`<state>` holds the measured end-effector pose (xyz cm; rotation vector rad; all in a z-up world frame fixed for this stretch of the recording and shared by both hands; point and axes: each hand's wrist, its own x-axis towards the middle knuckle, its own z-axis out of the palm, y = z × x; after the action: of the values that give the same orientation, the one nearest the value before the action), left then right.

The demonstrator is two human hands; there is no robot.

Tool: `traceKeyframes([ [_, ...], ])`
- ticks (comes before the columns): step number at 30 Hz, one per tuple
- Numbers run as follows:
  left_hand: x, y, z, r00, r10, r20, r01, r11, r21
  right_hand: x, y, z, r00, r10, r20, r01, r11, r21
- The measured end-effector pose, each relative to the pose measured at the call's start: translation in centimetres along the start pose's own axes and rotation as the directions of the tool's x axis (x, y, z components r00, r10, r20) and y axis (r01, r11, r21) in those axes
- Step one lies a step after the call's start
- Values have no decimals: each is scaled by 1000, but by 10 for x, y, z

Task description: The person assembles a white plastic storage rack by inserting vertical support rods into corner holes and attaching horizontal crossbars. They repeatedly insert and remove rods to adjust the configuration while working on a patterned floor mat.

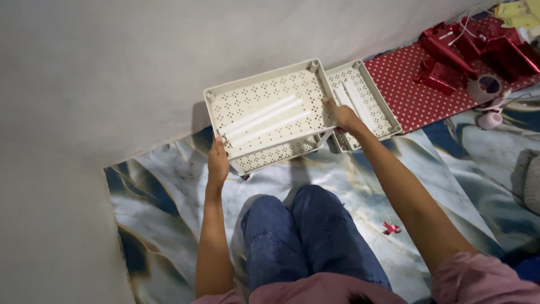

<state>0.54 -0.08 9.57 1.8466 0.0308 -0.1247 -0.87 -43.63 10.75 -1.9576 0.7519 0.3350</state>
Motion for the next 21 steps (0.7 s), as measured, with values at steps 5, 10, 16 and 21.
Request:
traceKeyframes([
  [5, 7, -10, 3, 996, 75, -38, -70, 989, 132, 15, 6, 2, 999, -4, -44, 0, 996, -92],
  [10, -32, -10, -5, 996, 72, -44, -64, 985, 160, -16, 10, 6, 997, 63, 50, -59, 995, -82],
  [16, -54, 3, -22, 997, 35, 63, -40, 996, 81, -33, 12, -11, 953, 146, 267, -106, 982, -158],
  [21, 47, -6, -37, 966, 244, -91, -235, 967, 98, 32, -22, -22, 983, -180, 30, 178, 911, -371],
])
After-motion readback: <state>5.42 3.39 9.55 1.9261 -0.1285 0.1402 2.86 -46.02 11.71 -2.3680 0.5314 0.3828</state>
